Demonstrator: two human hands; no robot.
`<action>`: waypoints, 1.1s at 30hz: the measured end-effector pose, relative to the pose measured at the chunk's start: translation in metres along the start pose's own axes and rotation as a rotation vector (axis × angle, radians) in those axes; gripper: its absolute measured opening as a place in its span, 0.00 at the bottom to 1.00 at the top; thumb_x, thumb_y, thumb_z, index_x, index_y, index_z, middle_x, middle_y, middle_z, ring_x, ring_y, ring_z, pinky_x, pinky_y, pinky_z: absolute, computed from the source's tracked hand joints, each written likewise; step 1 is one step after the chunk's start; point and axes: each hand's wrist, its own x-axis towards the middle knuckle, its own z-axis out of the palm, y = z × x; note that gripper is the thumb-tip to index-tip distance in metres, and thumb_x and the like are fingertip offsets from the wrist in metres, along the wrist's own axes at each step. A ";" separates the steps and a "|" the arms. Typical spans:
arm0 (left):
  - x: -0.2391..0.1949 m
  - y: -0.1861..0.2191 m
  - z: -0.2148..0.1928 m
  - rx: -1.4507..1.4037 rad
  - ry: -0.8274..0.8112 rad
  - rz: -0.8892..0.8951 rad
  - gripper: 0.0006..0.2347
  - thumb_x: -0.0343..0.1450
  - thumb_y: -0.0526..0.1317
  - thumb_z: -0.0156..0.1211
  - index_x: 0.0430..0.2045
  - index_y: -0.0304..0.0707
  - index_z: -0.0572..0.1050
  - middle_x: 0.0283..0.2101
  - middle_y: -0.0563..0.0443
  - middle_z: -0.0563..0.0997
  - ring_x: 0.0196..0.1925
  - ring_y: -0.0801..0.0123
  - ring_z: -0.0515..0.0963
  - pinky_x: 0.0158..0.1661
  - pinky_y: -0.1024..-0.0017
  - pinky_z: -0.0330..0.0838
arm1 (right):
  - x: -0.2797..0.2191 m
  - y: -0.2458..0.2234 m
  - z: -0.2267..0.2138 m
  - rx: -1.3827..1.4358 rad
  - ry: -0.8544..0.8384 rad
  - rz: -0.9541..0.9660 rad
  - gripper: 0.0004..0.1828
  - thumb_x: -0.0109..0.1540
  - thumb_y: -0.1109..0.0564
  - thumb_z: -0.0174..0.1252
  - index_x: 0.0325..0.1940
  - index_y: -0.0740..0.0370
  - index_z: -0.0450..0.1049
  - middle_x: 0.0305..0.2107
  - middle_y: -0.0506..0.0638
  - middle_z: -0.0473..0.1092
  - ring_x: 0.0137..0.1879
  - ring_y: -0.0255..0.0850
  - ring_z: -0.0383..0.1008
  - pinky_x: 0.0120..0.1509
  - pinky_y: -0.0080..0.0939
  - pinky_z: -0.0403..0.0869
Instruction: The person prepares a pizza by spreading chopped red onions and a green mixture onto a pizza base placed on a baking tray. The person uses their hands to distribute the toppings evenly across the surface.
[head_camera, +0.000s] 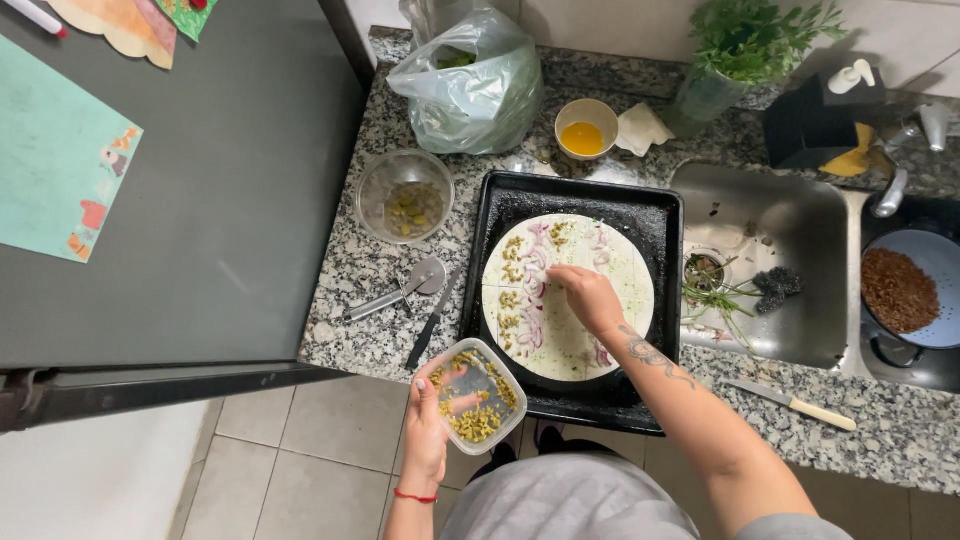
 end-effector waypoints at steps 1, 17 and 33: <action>0.000 0.002 0.001 0.001 -0.002 0.001 0.26 0.66 0.58 0.32 0.53 0.49 0.65 0.50 0.44 0.76 0.34 0.55 0.84 0.55 0.46 0.62 | 0.002 -0.002 -0.002 -0.001 0.002 0.001 0.18 0.56 0.71 0.48 0.44 0.60 0.76 0.42 0.53 0.74 0.44 0.47 0.76 0.47 0.44 0.77; 0.000 -0.002 -0.001 -0.013 -0.002 -0.005 0.24 0.68 0.56 0.32 0.53 0.47 0.65 0.49 0.44 0.76 0.34 0.55 0.84 0.55 0.49 0.63 | -0.018 -0.035 -0.033 0.268 -0.030 0.278 0.22 0.59 0.68 0.48 0.57 0.57 0.67 0.49 0.51 0.70 0.52 0.42 0.72 0.53 0.40 0.73; 0.007 -0.005 0.003 0.003 -0.007 0.000 0.25 0.67 0.57 0.32 0.53 0.49 0.65 0.49 0.45 0.76 0.34 0.55 0.84 0.57 0.45 0.60 | -0.001 -0.013 -0.011 -0.446 -0.155 0.219 0.29 0.65 0.35 0.26 0.69 0.40 0.46 0.67 0.38 0.43 0.72 0.41 0.37 0.70 0.62 0.35</action>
